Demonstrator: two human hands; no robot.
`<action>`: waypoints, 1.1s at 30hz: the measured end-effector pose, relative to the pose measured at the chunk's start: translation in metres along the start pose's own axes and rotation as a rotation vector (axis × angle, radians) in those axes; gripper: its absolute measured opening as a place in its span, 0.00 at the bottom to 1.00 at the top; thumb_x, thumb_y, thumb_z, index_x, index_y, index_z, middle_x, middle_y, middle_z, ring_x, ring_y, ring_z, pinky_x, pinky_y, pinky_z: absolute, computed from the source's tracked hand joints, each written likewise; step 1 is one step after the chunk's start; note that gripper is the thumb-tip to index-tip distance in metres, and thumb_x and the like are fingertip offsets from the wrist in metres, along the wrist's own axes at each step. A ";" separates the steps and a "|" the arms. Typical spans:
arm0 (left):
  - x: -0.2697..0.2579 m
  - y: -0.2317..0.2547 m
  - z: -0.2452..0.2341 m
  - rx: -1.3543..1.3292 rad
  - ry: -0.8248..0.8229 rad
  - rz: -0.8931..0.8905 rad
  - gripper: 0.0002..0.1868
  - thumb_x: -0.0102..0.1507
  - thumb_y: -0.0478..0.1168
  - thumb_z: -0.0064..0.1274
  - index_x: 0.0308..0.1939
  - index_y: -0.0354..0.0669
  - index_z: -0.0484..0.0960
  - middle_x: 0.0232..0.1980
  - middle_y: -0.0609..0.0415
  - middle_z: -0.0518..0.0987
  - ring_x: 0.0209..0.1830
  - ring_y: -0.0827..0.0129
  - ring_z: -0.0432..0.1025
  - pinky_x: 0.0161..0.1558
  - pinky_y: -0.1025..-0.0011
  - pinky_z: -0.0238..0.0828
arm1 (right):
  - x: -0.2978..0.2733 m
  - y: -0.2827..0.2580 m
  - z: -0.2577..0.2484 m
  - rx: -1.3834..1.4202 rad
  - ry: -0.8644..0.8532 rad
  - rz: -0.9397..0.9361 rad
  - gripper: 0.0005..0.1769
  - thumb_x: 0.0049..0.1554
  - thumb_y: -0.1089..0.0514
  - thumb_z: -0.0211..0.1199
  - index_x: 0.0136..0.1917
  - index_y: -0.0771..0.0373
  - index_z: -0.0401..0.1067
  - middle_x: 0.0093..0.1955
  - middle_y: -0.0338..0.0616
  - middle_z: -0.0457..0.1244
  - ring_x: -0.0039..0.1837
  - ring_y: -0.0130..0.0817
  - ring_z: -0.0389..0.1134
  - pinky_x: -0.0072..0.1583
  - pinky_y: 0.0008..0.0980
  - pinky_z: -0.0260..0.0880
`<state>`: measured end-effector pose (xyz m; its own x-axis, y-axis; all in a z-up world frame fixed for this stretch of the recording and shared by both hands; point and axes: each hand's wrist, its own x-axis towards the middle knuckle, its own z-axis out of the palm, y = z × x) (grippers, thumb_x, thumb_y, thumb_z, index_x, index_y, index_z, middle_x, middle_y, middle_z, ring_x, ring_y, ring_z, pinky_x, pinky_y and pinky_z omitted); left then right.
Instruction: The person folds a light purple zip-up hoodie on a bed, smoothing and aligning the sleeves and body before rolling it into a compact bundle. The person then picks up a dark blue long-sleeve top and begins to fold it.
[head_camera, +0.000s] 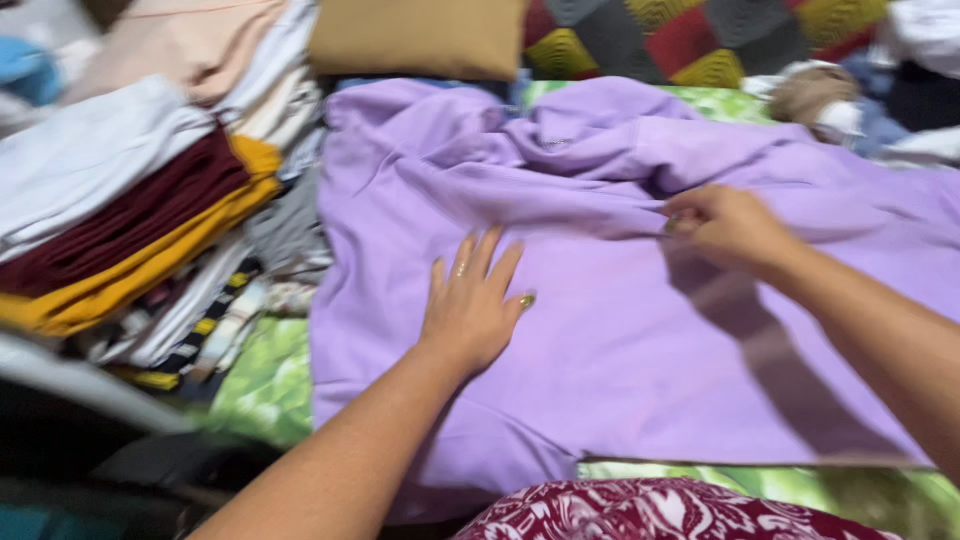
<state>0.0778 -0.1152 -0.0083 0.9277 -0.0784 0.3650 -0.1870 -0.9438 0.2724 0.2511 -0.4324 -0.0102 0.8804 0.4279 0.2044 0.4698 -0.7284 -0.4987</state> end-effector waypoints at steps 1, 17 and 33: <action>-0.003 0.003 0.006 0.048 -0.079 -0.033 0.32 0.65 0.53 0.47 0.72 0.49 0.66 0.77 0.46 0.58 0.78 0.51 0.51 0.68 0.42 0.44 | -0.001 0.008 0.004 -0.101 -0.054 0.041 0.24 0.48 0.54 0.69 0.57 0.62 0.78 0.48 0.56 0.70 0.51 0.49 0.72 0.56 0.44 0.71; 0.016 0.019 -0.009 0.073 -0.318 -0.343 0.57 0.54 0.74 0.53 0.79 0.55 0.49 0.84 0.54 0.40 0.83 0.57 0.31 0.73 0.34 0.28 | 0.058 -0.028 0.047 -0.076 -0.060 -0.252 0.38 0.49 0.51 0.70 0.70 0.64 0.65 0.71 0.60 0.57 0.69 0.58 0.60 0.67 0.45 0.59; 0.027 0.000 -0.012 0.201 -0.302 -0.304 0.47 0.62 0.71 0.43 0.78 0.55 0.53 0.82 0.56 0.45 0.83 0.59 0.36 0.70 0.29 0.30 | -0.092 0.060 -0.015 -0.521 0.024 -0.014 0.31 0.60 0.43 0.51 0.75 0.50 0.61 0.80 0.48 0.50 0.80 0.44 0.48 0.69 0.60 0.49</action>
<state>0.0994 -0.1136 0.0123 0.9886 0.1499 0.0120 0.1468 -0.9795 0.1379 0.1990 -0.5242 -0.0462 0.8721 0.4316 0.2304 0.4460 -0.8950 -0.0118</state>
